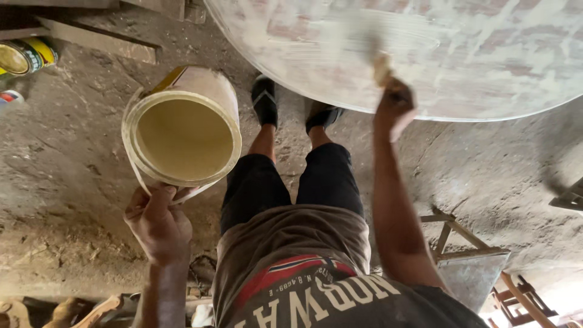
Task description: The person paints the underside of a large round table with a light-colored liquid using a brush. They repeatedly dip the brush into a bucket held in the left hand and apply the liquid to the table surface in broad strokes.
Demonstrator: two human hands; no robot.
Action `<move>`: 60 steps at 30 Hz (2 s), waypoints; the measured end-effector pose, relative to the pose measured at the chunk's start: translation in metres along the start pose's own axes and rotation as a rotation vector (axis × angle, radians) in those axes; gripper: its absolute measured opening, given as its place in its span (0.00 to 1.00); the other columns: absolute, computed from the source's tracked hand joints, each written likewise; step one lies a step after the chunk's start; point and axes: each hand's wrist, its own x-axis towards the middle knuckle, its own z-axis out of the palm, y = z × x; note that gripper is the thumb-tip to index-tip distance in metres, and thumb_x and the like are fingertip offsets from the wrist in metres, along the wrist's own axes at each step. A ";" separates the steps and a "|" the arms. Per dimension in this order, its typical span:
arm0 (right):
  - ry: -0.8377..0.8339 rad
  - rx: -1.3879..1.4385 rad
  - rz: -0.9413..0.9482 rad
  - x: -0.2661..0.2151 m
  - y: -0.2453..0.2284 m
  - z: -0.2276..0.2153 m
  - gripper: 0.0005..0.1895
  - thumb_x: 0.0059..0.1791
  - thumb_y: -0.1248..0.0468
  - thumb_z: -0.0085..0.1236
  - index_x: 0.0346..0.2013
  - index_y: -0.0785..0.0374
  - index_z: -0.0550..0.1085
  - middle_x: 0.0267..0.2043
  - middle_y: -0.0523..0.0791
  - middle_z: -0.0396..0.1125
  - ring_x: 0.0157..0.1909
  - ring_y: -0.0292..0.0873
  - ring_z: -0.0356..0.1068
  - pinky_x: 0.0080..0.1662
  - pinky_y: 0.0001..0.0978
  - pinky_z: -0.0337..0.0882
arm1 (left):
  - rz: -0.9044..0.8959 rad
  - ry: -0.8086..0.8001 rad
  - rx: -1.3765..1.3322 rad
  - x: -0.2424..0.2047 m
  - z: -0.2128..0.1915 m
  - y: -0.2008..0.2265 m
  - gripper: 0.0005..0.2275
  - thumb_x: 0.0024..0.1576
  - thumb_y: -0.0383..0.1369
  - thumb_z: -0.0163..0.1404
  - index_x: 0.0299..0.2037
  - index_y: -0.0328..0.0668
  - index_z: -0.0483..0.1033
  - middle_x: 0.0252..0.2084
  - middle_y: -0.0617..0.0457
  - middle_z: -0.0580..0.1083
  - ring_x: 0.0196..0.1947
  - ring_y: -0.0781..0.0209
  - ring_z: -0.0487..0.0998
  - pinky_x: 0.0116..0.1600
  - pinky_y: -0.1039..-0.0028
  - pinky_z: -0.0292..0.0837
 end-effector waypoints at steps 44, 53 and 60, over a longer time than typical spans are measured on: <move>-0.035 -0.079 0.126 0.046 0.006 0.089 0.13 0.57 0.59 0.54 0.41 0.65 0.80 0.37 0.49 0.75 0.36 0.43 0.72 0.40 0.34 0.72 | 0.104 -0.006 -0.040 0.007 0.014 -0.006 0.08 0.52 0.21 0.45 0.24 0.45 0.69 0.28 0.59 0.73 0.31 0.71 0.78 0.40 0.76 0.82; -0.489 0.322 -0.374 -0.125 -0.235 0.203 0.12 0.57 0.58 0.55 0.43 0.63 0.79 0.38 0.47 0.75 0.34 0.41 0.72 0.37 0.32 0.72 | 0.315 -0.040 0.637 0.012 0.001 -0.010 0.10 0.61 0.26 0.43 0.27 0.41 0.72 0.27 0.56 0.73 0.17 0.74 0.70 0.19 0.81 0.64; -0.209 0.230 -0.151 0.120 -0.015 0.095 0.11 0.57 0.57 0.57 0.45 0.61 0.78 0.38 0.45 0.75 0.32 0.39 0.72 0.34 0.30 0.71 | 0.047 0.025 0.136 0.006 0.009 -0.007 0.05 0.55 0.23 0.47 0.27 0.40 0.73 0.27 0.54 0.75 0.25 0.73 0.76 0.35 0.78 0.75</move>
